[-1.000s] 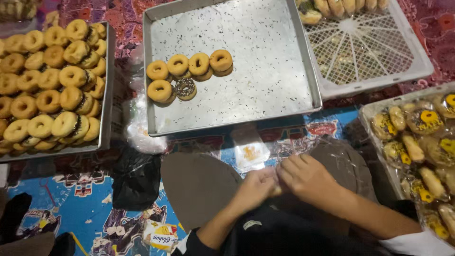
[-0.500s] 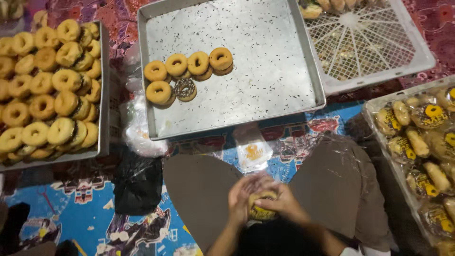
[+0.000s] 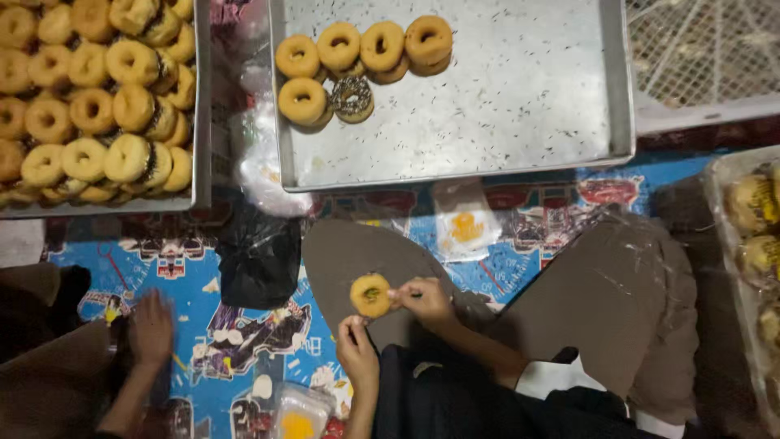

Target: The person picks donuts from a metal tray and places them into clear plastic bags. They seal the bags and arrange them in a white plastic crate. The person repeats this process for multiple donuts.

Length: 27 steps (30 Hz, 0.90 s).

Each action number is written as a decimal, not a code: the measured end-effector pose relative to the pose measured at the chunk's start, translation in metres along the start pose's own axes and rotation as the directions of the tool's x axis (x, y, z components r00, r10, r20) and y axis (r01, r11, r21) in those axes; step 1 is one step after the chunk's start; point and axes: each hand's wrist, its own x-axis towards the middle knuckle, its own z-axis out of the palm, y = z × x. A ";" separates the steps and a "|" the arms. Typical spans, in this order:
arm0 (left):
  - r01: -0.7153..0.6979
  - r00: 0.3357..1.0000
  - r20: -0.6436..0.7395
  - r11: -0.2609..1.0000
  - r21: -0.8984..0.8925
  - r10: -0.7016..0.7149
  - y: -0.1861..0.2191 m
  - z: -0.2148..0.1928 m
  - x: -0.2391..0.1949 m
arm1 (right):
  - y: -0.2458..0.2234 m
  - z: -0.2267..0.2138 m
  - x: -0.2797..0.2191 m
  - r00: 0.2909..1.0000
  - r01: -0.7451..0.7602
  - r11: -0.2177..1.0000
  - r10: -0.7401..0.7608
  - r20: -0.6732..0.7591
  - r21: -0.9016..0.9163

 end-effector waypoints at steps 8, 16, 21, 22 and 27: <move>0.048 0.708 0.704 0.991 -0.127 0.056 0.048 0.056 0.041 | 0.067 -0.098 0.030 0.964 -0.259 0.848 0.195 0.181 0.463; -0.637 0.591 0.793 0.516 0.573 -0.151 0.090 0.230 0.129 | 0.056 -0.233 0.104 0.828 -0.320 0.709 -0.112 -0.549 -0.628; -0.640 0.696 0.718 0.459 0.616 0.006 0.074 0.247 0.135 | 0.043 -0.146 0.159 0.978 0.099 0.351 -0.207 0.026 -0.931; -0.629 0.664 0.744 0.483 0.610 -0.076 0.074 0.245 0.138 | 0.038 -0.138 0.167 0.985 0.123 0.321 -0.154 0.076 -0.939; -0.579 0.559 0.800 0.589 0.564 -0.217 0.082 0.232 0.127 | -0.002 -0.161 0.150 0.872 -0.017 0.355 0.463 0.160 -0.935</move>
